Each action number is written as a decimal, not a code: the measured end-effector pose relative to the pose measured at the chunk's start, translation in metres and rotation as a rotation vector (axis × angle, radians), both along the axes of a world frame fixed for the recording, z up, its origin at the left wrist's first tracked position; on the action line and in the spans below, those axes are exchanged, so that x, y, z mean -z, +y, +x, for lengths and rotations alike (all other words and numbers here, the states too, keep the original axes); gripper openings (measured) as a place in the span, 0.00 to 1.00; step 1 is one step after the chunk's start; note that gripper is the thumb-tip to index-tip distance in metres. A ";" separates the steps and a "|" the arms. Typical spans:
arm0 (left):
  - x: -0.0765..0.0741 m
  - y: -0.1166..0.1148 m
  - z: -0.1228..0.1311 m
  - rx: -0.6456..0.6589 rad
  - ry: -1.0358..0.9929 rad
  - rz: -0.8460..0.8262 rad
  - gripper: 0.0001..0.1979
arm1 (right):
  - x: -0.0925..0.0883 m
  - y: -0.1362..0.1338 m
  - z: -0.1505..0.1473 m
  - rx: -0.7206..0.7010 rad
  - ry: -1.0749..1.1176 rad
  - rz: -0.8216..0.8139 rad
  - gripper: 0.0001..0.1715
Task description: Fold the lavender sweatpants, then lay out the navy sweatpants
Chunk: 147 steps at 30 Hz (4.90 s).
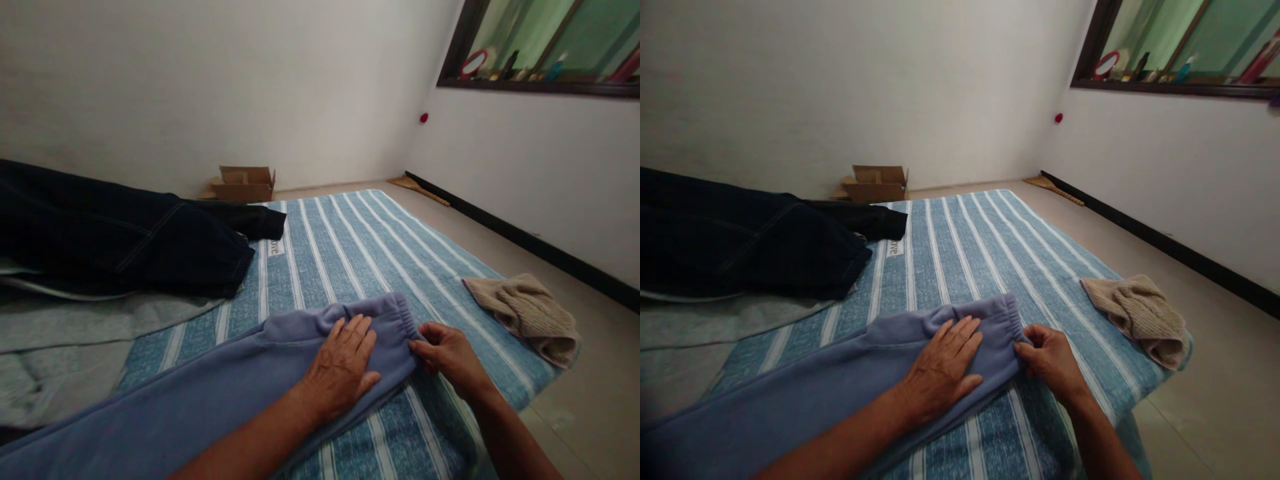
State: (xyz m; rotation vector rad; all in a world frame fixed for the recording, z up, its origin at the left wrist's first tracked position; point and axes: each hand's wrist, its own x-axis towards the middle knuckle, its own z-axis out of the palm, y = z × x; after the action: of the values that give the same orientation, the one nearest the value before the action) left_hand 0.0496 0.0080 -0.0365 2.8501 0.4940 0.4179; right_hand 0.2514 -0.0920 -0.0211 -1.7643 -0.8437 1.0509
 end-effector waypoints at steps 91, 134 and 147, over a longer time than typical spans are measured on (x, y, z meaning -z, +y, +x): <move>-0.011 0.081 -0.102 -0.645 -0.305 -0.607 0.27 | -0.001 0.100 -0.043 -0.510 -1.248 0.165 0.16; 0.006 0.036 -0.046 -0.270 -0.079 0.293 0.16 | 0.003 0.062 0.026 0.054 -0.814 0.140 0.19; 0.017 0.033 -0.052 -0.290 0.119 0.100 0.36 | 0.009 0.066 0.022 0.052 -0.577 0.023 0.21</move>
State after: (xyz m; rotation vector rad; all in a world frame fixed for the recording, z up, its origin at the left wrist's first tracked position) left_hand -0.0027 0.0412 -0.0535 2.9177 0.9405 0.3304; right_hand 0.2737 -0.0264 -0.0299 -2.0902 -1.1382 0.4885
